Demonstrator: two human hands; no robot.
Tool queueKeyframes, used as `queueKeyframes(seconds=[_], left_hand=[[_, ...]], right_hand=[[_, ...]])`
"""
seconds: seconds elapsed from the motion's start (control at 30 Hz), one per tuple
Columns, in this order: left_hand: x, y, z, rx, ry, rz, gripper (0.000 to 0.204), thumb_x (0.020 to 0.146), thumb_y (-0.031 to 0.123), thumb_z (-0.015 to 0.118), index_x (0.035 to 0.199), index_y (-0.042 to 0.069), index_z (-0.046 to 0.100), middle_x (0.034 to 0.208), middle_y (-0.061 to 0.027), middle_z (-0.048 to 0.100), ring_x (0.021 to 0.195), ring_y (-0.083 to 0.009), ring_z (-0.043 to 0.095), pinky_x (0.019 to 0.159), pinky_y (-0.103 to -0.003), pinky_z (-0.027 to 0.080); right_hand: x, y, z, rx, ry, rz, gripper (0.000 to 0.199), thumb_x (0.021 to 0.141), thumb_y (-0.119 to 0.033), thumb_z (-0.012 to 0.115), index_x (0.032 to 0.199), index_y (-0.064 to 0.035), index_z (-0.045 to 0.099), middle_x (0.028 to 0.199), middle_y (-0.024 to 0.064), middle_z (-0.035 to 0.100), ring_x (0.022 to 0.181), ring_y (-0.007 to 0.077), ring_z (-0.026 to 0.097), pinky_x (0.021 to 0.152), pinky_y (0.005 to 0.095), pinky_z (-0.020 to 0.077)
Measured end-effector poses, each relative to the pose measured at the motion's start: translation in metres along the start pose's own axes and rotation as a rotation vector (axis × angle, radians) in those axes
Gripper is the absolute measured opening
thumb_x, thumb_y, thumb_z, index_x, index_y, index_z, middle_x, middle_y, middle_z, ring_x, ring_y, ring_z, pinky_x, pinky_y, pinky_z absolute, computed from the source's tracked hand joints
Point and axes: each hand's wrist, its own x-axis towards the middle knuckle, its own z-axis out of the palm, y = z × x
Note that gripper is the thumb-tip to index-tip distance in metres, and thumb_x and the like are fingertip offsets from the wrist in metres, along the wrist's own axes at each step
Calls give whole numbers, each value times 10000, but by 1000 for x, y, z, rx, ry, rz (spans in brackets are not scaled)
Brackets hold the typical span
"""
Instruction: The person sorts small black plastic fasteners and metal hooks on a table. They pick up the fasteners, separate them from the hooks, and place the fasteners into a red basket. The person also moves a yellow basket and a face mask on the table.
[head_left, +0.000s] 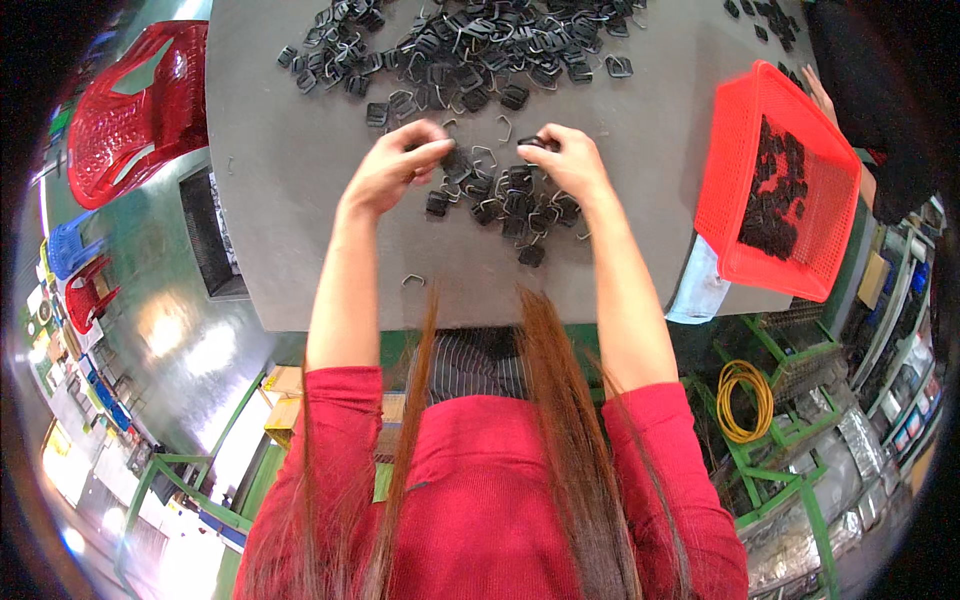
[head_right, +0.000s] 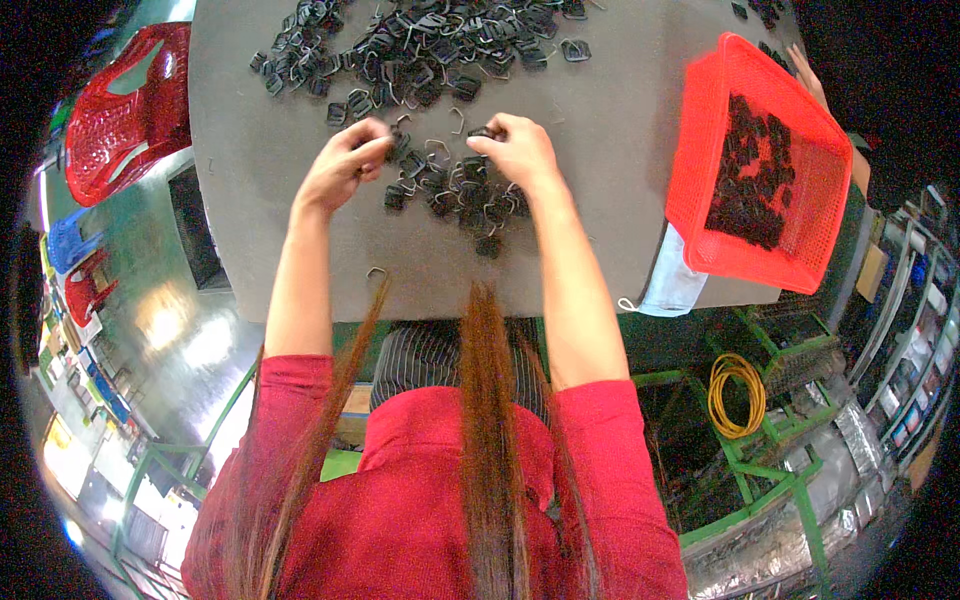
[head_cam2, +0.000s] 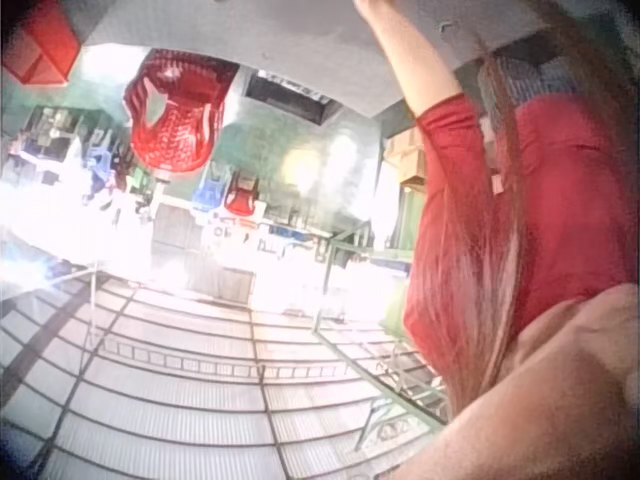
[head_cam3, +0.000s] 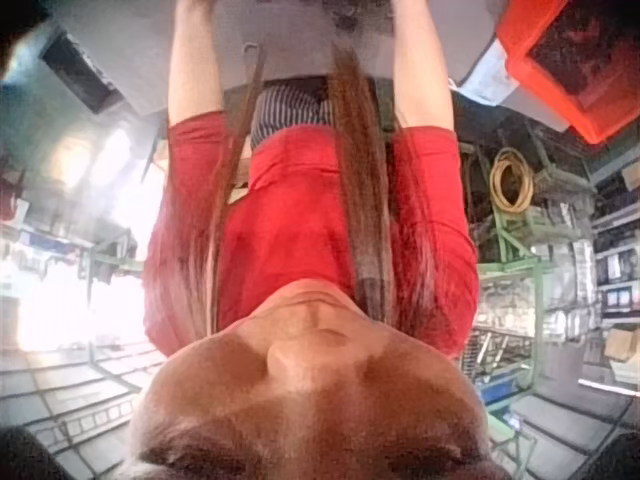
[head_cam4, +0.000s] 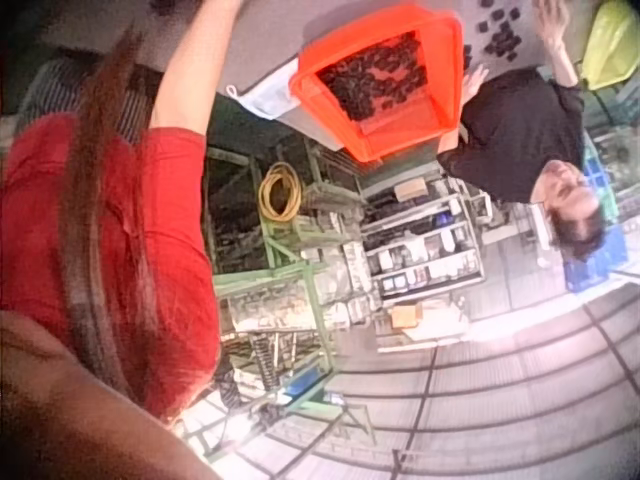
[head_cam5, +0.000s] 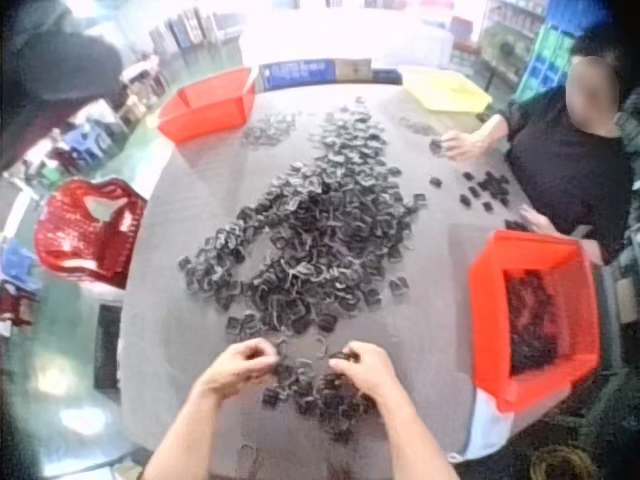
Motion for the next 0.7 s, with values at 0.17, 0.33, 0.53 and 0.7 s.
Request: queueKeyframes(seconds=[0.17,0.33,0.53,0.7], left_hand=[[-32,14,-22,-293,170,82,264,871,306,595,973,63,588,938,-58,595,770,-159,600,558,-249,497],[7,-15,16,945,751,136,371,734,377,724,943,91,613,640,-53,587,615,-167,584,576,-315,445],[12,-13,39,897,639,-15,349,695,356,746,883,84,633,716,-76,627,683,-200,611,635,-325,466],[31,2,93,514,335,65,324,744,331,712,845,29,649,732,-7,607,687,-82,517,640,-244,419]], right_hand=[[-11,-9,-32,1117,-259,203,170,824,-254,654,859,-90,621,701,-33,558,569,52,455,470,213,341],[47,-31,-1,-141,225,-87,325,782,-313,662,1021,-109,579,857,135,668,791,261,654,701,347,496],[39,-52,-4,-456,44,98,412,751,-305,687,1084,-106,548,909,165,661,894,330,632,796,421,486],[-23,-30,-41,-66,213,240,305,733,-344,675,918,-101,663,886,144,664,877,305,627,765,407,481]])
